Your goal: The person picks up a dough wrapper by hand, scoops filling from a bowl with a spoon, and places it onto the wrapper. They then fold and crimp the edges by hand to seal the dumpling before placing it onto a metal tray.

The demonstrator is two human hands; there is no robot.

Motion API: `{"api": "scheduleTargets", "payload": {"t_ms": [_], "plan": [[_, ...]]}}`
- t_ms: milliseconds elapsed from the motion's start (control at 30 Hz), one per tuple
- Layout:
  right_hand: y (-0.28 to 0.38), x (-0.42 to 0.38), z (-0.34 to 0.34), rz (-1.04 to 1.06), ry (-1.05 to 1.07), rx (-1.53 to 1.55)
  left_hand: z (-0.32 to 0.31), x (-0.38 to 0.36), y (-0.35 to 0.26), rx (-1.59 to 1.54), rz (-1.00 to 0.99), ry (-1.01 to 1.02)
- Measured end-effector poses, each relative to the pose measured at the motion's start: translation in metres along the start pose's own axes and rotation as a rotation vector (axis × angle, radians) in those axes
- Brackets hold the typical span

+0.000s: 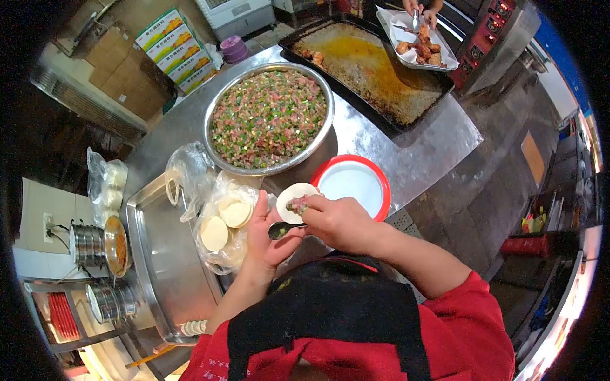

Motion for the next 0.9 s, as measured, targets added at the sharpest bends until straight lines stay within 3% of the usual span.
{"api": "scheduleTargets", "payload": {"t_ms": [100,233,300,333,367,433,500,567,633,700,733,900], "plan": [[0.004,-0.002,-0.014,0.051,0.118,-0.084,-0.002,-0.007,-0.002,0.028,-0.030,-0.126],[0.009,0.002,-0.014,0.014,0.064,-0.020,-0.006,-0.015,-0.009,0.014,-0.066,-0.169],[0.001,0.006,-0.003,-0.073,-0.082,0.248,0.009,-0.025,-0.031,0.470,-0.164,-0.294],[-0.005,0.008,-0.002,-0.161,-0.099,0.298,0.009,-0.030,-0.035,0.493,-0.173,-0.334],[-0.002,0.009,-0.001,-0.160,-0.099,0.297,0.006,-0.034,-0.039,0.493,-0.175,-0.333],[-0.024,0.002,-0.012,-0.452,-0.057,0.512,-0.004,-0.041,-0.042,0.754,-0.111,-0.284],[-0.025,0.002,-0.018,-0.517,-0.015,0.595,-0.009,-0.050,-0.043,0.907,-0.072,-0.263],[-0.029,0.000,-0.026,-0.586,0.032,0.680,-0.018,-0.054,-0.029,0.953,-0.027,-0.055],[-0.024,0.007,-0.026,-0.492,0.089,0.640,-0.012,-0.052,-0.024,0.873,-0.048,-0.034],[-0.025,0.012,-0.026,-0.473,0.122,0.566,0.005,-0.052,-0.019,0.390,-0.062,-0.127],[-0.024,0.018,-0.024,-0.455,0.146,0.535,0.002,-0.051,-0.020,0.256,-0.083,-0.057],[-0.029,0.031,-0.034,-0.465,0.290,0.651,0.023,-0.054,-0.038,0.140,-0.184,-0.156]]}}
Point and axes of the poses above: each hand's wrist, its own x-axis towards the middle knuckle, its own z-axis out of the back of the hand, y = z × x, the point moved 10 cm from there along x, towards the middle knuckle, and after that the axes turned 5 degrees about x, right-handed, at the moved point
